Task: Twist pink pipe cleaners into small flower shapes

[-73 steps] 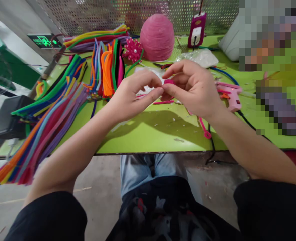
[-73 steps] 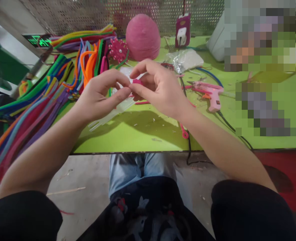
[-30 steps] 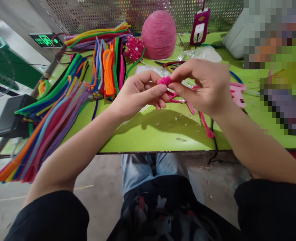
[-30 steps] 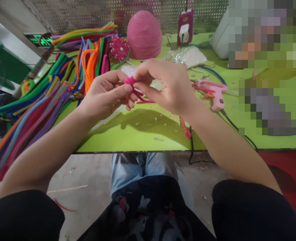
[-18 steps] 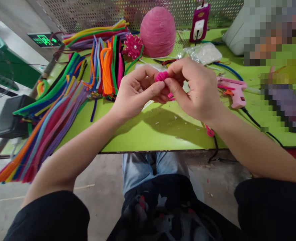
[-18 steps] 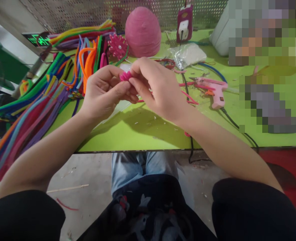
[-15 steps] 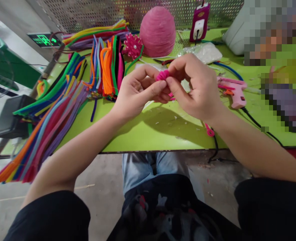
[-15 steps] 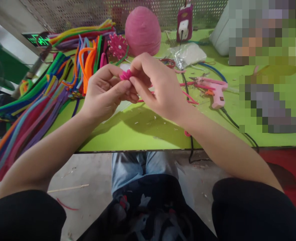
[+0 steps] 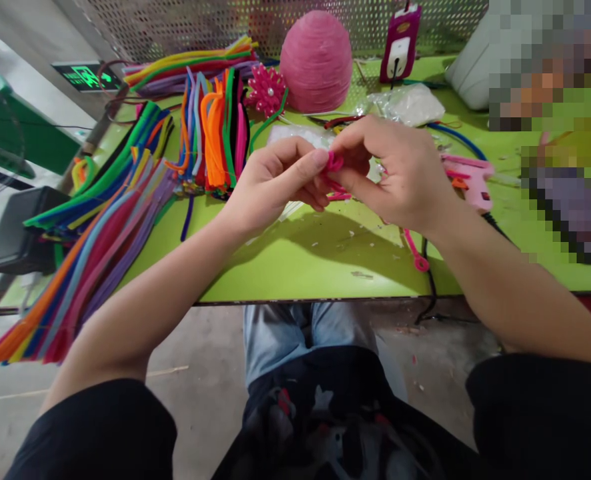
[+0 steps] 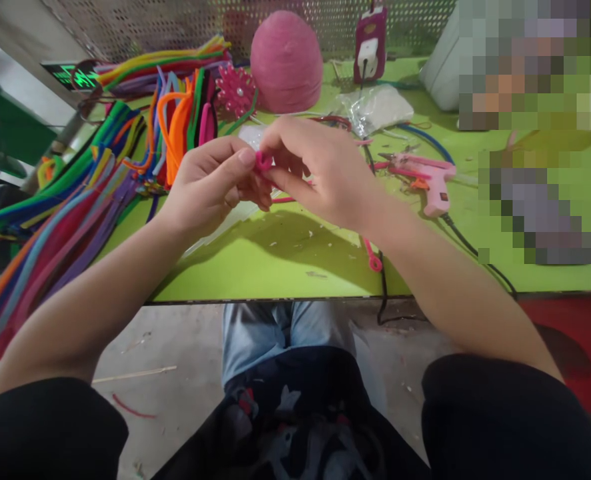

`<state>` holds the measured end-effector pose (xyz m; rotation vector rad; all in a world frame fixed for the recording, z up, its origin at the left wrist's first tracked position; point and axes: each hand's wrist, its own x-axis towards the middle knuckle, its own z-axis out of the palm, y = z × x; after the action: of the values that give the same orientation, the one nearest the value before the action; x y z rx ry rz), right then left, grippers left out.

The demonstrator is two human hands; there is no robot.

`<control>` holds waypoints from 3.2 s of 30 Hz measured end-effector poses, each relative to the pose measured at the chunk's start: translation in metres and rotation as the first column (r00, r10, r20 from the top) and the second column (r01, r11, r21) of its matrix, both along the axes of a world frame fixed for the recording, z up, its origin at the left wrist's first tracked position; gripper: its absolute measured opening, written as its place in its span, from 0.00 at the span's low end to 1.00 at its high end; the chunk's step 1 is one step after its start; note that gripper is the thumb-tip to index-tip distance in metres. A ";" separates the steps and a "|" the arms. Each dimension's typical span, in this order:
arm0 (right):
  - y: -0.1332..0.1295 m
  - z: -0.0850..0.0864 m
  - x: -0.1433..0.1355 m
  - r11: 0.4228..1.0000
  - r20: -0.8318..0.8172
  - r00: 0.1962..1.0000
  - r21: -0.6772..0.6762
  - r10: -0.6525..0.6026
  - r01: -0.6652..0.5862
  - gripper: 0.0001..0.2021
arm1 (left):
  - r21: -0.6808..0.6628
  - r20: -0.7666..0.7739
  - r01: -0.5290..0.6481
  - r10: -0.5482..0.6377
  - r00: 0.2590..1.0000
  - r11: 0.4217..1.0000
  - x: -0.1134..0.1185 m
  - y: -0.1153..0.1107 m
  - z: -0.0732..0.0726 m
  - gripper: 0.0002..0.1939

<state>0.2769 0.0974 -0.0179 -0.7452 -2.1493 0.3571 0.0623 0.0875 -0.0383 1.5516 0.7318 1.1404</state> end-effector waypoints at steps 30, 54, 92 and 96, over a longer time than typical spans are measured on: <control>-0.038 0.010 -0.026 0.586 -0.597 0.802 -0.647 0.009 -0.488 0.17 | 0.759 0.134 -0.261 0.249 0.959 0.596 0.010 0.002 -0.018 0.09; -0.008 0.012 -0.017 0.430 -0.362 0.931 -0.834 0.048 -0.346 0.18 | 0.783 -0.359 0.083 0.338 0.870 0.617 -0.020 0.003 0.002 0.09; -0.023 0.010 -0.016 0.805 -0.411 0.909 -0.558 -0.059 -0.200 0.18 | 0.268 -0.171 -0.102 0.151 0.974 0.958 -0.001 -0.008 -0.003 0.19; -0.017 0.008 -0.013 0.749 -0.333 0.941 -0.637 -0.052 -0.184 0.17 | 0.431 -0.287 -0.184 0.327 0.900 0.883 -0.001 -0.011 -0.003 0.19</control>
<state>0.2637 0.0803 -0.0104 -0.9110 -1.7055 1.2477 0.0617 0.0762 -0.0410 2.0853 1.0211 1.2770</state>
